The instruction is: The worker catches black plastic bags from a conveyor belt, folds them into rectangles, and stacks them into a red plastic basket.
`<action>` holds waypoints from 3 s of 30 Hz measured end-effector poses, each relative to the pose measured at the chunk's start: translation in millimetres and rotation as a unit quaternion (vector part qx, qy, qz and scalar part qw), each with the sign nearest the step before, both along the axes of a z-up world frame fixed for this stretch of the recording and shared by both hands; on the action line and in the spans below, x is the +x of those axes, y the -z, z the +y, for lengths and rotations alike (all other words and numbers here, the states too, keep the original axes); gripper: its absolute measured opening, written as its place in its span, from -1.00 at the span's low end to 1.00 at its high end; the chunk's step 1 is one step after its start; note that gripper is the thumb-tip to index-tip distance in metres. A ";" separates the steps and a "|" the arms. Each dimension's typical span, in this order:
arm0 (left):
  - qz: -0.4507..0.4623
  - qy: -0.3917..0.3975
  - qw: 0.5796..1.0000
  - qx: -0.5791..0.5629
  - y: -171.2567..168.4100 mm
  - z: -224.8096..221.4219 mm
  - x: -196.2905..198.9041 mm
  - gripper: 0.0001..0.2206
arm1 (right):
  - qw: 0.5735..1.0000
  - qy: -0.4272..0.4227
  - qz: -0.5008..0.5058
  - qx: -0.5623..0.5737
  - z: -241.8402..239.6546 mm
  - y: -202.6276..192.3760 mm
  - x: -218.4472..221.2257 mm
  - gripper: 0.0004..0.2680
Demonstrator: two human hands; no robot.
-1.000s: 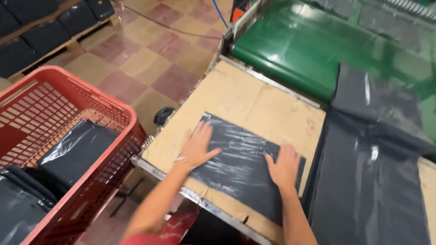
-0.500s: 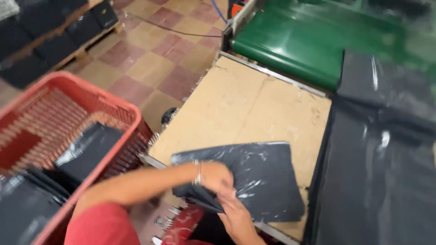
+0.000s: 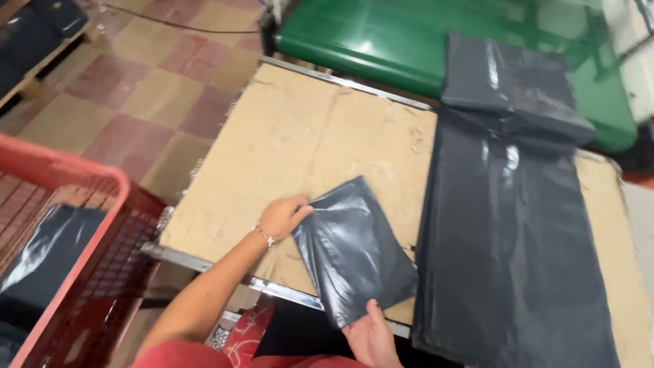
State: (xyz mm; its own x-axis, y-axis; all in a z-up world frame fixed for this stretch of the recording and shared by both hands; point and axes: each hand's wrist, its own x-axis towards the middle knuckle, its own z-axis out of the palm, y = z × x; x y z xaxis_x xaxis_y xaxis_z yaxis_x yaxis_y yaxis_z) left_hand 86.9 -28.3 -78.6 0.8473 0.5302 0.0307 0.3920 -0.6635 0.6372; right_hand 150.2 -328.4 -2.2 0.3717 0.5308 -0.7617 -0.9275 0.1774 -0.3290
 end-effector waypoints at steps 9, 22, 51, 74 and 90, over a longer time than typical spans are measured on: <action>0.216 -0.112 0.938 0.247 -52.9 71.1 -12.1 -0.56 | 0.796 -0.220 -0.526 -0.204 -162.5 17.2 185.1 -0.71; -0.120 0.488 0.777 0.380 -30.9 -185.8 191.7 -0.58 | 0.519 -0.257 -0.497 -0.646 -274.0 20.4 354.9 -0.55; -0.164 0.495 0.789 0.324 -34.4 -204.7 132.6 -0.86 | 0.592 -0.371 -0.437 -0.567 -258.2 -6.9 357.7 -0.57; -0.268 0.189 0.944 -0.029 -25.3 -232.9 131.9 -0.69 | 0.766 0.205 -0.555 -0.251 -237.2 -90.7 343.1 -0.48; -0.140 0.232 0.947 -0.171 -105.5 -53.1 194.5 -0.77 | 0.532 -0.206 -0.770 -0.285 -259.7 -55.9 421.3 -0.76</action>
